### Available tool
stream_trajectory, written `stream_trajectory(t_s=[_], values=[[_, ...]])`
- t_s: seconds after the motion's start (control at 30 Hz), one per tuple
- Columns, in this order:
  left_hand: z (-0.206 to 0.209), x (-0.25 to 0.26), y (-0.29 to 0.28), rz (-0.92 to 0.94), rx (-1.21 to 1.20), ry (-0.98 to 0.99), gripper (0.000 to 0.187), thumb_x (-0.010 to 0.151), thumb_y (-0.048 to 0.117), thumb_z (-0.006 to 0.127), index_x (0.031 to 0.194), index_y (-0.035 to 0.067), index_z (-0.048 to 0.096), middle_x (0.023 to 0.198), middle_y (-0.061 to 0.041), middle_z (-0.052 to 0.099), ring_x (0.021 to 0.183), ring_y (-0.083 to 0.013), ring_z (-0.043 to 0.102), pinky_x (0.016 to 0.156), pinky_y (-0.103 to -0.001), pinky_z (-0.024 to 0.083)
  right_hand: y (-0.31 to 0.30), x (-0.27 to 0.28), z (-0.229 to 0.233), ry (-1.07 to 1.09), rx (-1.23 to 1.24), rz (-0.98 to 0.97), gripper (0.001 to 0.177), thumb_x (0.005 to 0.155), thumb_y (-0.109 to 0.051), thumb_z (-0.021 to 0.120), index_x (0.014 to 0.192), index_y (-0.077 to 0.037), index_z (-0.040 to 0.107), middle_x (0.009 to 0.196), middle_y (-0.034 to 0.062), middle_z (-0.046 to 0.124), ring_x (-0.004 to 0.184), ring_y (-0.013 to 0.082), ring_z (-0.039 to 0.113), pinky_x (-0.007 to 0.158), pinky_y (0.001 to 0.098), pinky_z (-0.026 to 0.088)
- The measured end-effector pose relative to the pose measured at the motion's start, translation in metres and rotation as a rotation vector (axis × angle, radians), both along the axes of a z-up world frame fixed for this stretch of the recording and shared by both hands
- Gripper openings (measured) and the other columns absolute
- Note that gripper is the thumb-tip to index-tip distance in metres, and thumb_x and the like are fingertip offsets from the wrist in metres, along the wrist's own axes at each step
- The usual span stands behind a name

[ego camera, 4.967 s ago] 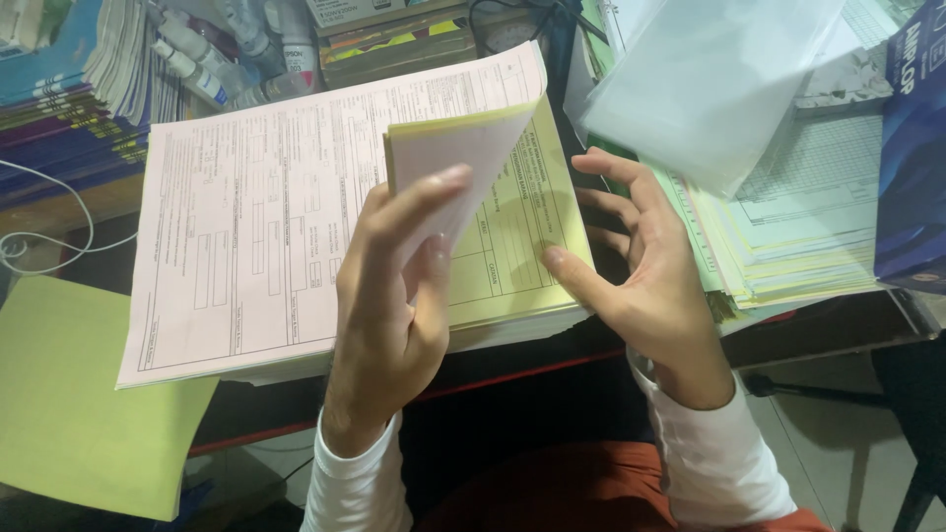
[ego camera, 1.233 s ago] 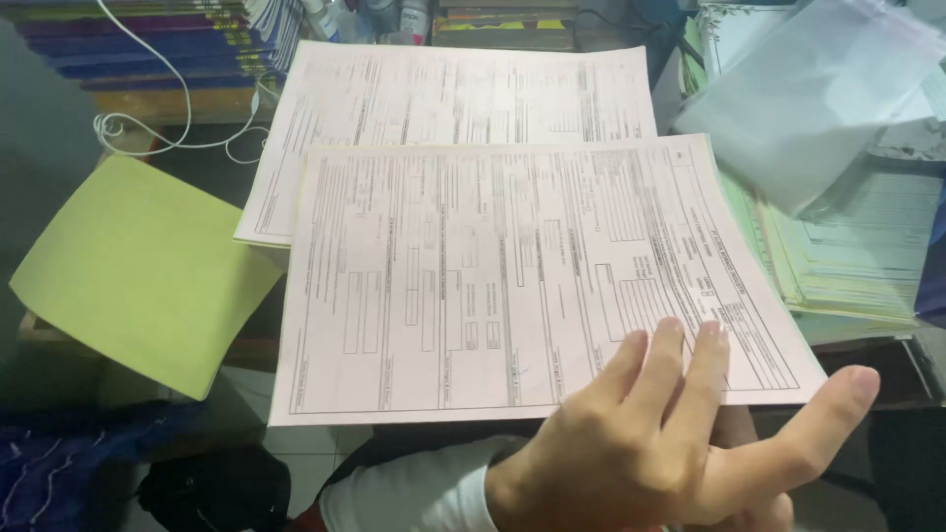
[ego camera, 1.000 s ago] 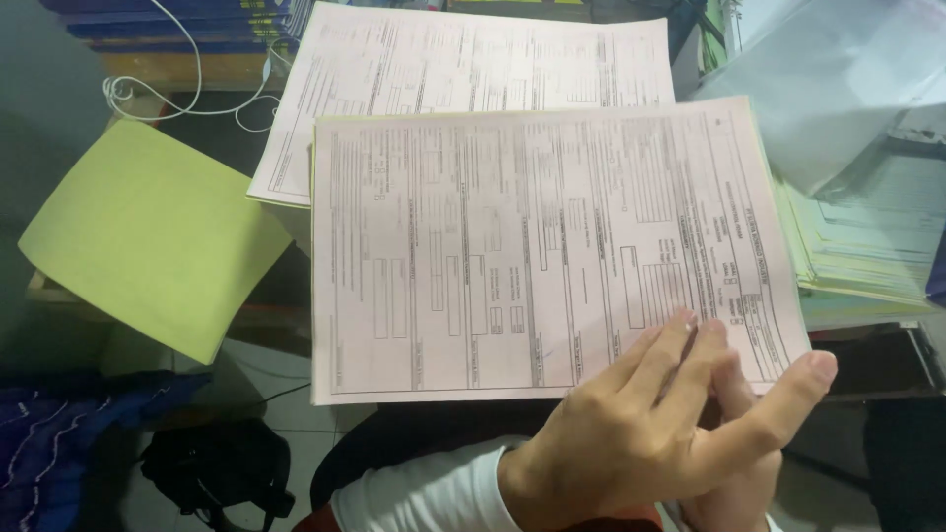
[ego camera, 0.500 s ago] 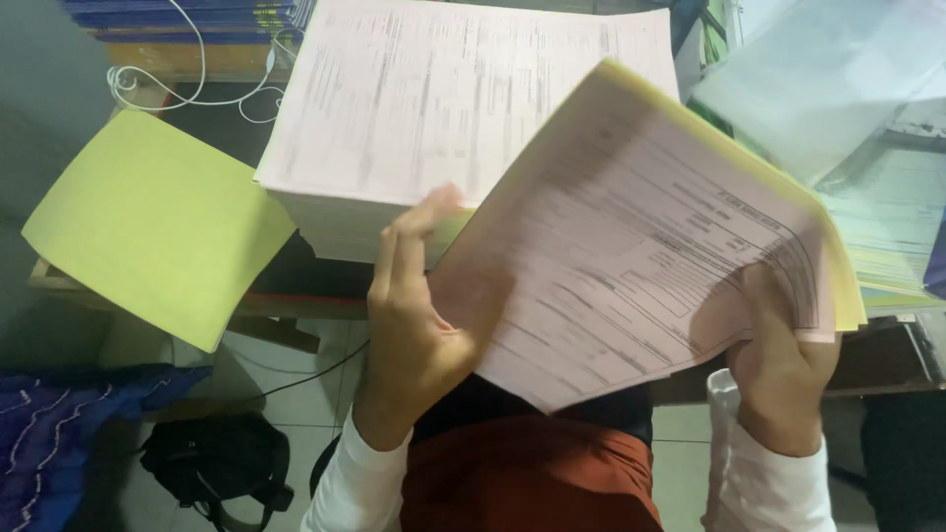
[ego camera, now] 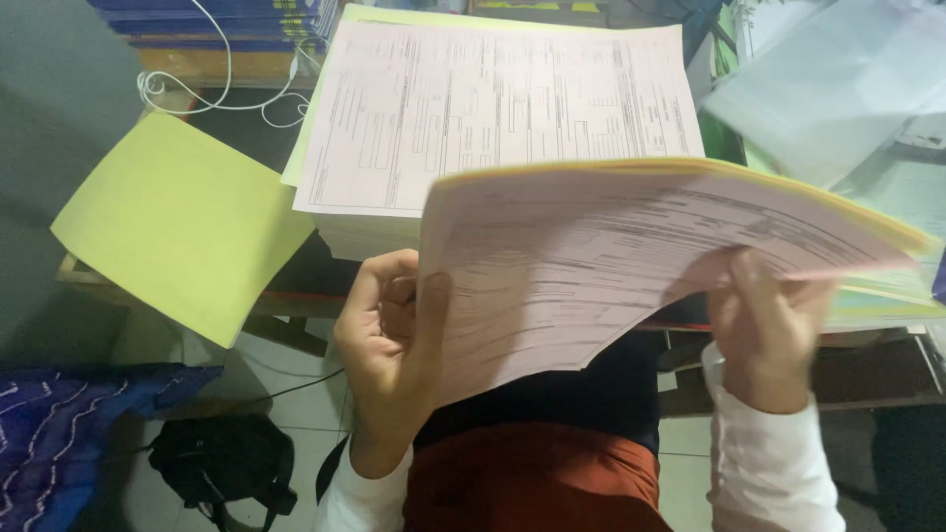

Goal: Sorting and flipping through a large stack of paper forms on a desk

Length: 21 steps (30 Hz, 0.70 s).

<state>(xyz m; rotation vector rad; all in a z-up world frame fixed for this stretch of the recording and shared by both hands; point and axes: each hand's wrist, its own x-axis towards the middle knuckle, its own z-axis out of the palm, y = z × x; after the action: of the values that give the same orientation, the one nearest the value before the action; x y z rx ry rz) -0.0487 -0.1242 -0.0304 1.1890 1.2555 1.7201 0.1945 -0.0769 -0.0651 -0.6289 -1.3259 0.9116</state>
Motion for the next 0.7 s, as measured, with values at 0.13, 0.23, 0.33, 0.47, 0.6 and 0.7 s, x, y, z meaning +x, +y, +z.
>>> stream_trajectory(t_s=[0.13, 0.23, 0.33, 0.47, 0.6, 0.7], values=[[-0.013, 0.006, 0.004, -0.024, 0.089, -0.013, 0.022, 0.086, 0.025, 0.055, 0.089, 0.003, 0.053, 0.068, -0.003, 0.056, 0.06, -0.0094, 0.052, 0.05, -0.022, 0.043, -0.01, -0.044, 0.005, 0.023, 0.021, -0.285, 0.016, 0.092, -0.02, 0.055, 0.083, -0.008, 0.052, 0.088, 0.001, 0.056, 0.093, 0.0178, 0.057, 0.096, 0.0356, 0.049], [-0.019, 0.006, 0.003, 0.075, 0.147, 0.284, 0.015, 0.09, 0.023, 0.05, 0.093, 0.008, 0.049, 0.068, 0.0, 0.052, 0.055, -0.0075, 0.049, 0.049, -0.021, 0.039, -0.03, -0.05, 0.012, -0.115, 0.112, -0.691, 0.023, 0.098, -0.004, 0.055, 0.081, -0.003, 0.04, 0.073, 0.0039, 0.04, 0.073, 0.0115, 0.041, 0.072, 0.0327, 0.042], [-0.019, 0.01, 0.006, 0.084, 0.375, 0.323, 0.009, 0.093, 0.011, 0.045, 0.095, 0.003, 0.046, 0.09, -0.01, 0.051, 0.081, -0.0193, 0.055, 0.069, -0.027, 0.047, -0.041, -0.055, 0.037, -0.433, 0.185, -0.741, 0.041, 0.102, 0.002, 0.049, 0.064, 0.002, 0.033, 0.061, 0.0068, 0.029, 0.062, 0.016, 0.032, 0.066, 0.0355, 0.03], [-0.024, 0.012, 0.006, 0.167, 0.433, 0.263, 0.01, 0.092, 0.013, 0.046, 0.093, 0.007, 0.038, 0.081, -0.004, 0.037, 0.076, -0.0159, 0.037, 0.066, -0.029, 0.033, -0.037, -0.057, 0.031, -0.345, 0.362, -0.822, 0.036, 0.095, 0.006, 0.048, 0.066, 0.0, 0.029, 0.065, 0.0088, 0.029, 0.066, 0.0206, 0.034, 0.069, 0.0392, 0.031], [-0.026, 0.01, 0.004, 0.191, 0.503, 0.26, 0.01, 0.092, 0.009, 0.044, 0.096, 0.003, 0.037, 0.091, -0.017, 0.049, 0.081, -0.0217, 0.052, 0.067, -0.028, 0.045, -0.034, -0.058, 0.028, -0.252, 0.514, -0.752, 0.025, 0.098, -0.003, 0.044, 0.119, -0.002, 0.031, 0.114, 0.019, 0.038, 0.11, 0.0297, 0.041, 0.106, 0.0492, 0.037], [-0.034, 0.005, 0.012, 0.109, 0.511, 0.245, 0.011, 0.092, 0.01, 0.041, 0.096, 0.009, 0.03, 0.081, -0.005, 0.031, 0.079, -0.0173, 0.031, 0.069, -0.033, 0.032, -0.033, -0.062, 0.018, -0.168, 0.343, -0.765, 0.028, 0.086, 0.009, 0.039, 0.072, -0.007, 0.021, 0.07, 0.0059, 0.026, 0.072, 0.0165, 0.031, 0.076, 0.0369, 0.035]])
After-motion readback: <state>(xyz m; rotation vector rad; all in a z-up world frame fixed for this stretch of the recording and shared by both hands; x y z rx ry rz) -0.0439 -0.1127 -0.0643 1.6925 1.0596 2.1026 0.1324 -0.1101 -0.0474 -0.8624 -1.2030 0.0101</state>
